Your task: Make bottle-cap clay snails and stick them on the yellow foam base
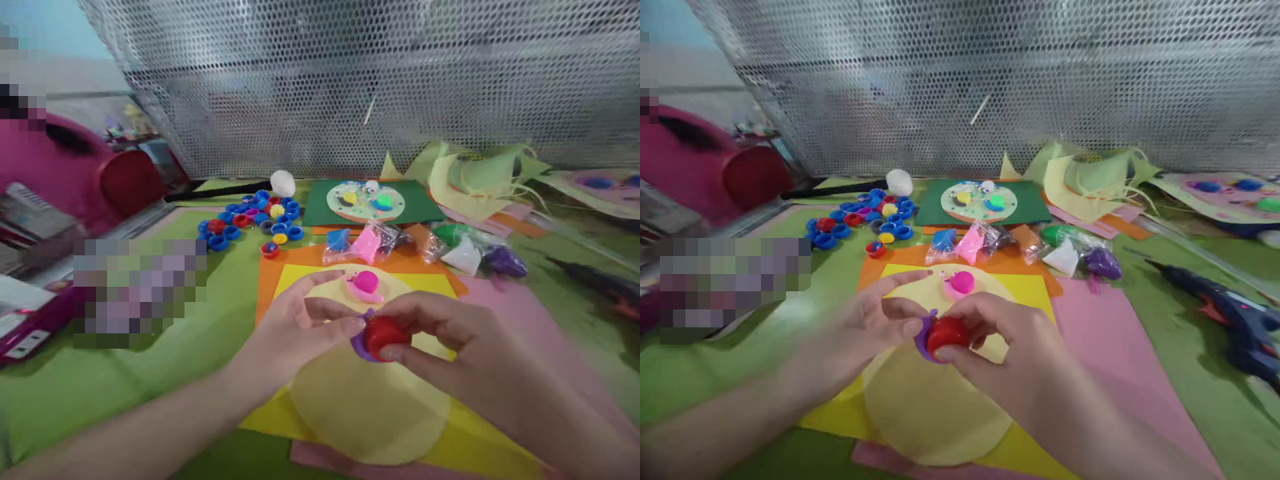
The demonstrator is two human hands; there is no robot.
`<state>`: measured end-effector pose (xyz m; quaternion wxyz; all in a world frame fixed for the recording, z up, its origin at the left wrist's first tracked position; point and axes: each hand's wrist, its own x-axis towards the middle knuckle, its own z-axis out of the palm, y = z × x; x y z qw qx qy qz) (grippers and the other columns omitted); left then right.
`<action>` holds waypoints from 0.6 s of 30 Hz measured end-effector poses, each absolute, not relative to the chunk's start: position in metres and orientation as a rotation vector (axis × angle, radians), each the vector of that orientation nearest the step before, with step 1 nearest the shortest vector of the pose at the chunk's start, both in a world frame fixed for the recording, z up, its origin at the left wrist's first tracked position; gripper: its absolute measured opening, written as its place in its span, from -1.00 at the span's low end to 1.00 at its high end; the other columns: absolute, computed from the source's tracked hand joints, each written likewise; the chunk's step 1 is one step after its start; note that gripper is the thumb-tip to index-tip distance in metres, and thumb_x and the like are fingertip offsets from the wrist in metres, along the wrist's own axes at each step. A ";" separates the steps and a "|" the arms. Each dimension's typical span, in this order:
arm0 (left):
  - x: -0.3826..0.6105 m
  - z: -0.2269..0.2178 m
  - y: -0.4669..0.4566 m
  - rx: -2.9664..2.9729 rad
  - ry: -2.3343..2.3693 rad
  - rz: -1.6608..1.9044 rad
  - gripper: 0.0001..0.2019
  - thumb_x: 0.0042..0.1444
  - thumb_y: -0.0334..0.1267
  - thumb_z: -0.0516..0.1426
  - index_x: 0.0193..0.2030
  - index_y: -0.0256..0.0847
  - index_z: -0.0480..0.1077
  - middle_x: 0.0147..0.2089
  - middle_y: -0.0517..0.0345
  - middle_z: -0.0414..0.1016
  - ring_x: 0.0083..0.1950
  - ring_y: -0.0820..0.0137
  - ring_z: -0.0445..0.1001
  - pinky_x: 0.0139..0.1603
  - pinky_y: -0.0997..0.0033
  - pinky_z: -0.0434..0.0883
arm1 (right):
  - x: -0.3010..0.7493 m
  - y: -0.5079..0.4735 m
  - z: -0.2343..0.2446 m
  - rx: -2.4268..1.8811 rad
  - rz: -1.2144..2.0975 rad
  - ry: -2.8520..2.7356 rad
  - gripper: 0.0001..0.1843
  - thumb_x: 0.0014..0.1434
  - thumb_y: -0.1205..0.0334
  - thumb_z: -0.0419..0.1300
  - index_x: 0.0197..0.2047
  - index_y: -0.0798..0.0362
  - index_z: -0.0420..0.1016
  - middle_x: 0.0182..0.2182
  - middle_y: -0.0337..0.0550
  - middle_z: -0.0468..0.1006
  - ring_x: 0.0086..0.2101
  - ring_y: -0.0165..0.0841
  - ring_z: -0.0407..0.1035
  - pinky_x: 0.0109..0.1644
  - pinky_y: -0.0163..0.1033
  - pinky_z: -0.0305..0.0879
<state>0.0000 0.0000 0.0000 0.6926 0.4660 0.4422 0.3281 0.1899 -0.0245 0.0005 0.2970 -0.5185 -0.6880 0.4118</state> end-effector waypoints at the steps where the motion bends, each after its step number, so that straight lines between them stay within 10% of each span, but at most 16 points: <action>1: 0.000 0.002 -0.001 1.097 0.986 0.775 -0.40 -0.07 -0.22 0.27 0.11 -0.11 0.13 -0.29 0.19 0.50 -0.27 0.42 0.46 -0.18 0.37 0.33 | 0.191 -0.025 0.000 -1.382 1.080 -1.832 -0.85 0.03 0.17 0.19 -0.26 -0.13 0.47 -0.35 -0.35 0.55 -0.35 -0.40 0.43 -0.30 -0.32 0.37; 18: 0.001 0.011 -0.004 1.314 1.156 0.815 -0.38 -0.08 -0.26 0.26 0.14 -0.06 0.14 -0.40 0.29 0.50 -0.26 0.39 0.45 -0.08 0.34 0.32 | 0.189 -0.026 -0.004 -1.437 0.933 -1.830 -0.71 -0.05 0.14 0.23 -0.19 -0.11 0.38 -0.38 -0.30 0.57 -0.36 -0.33 0.42 -0.35 -0.27 0.32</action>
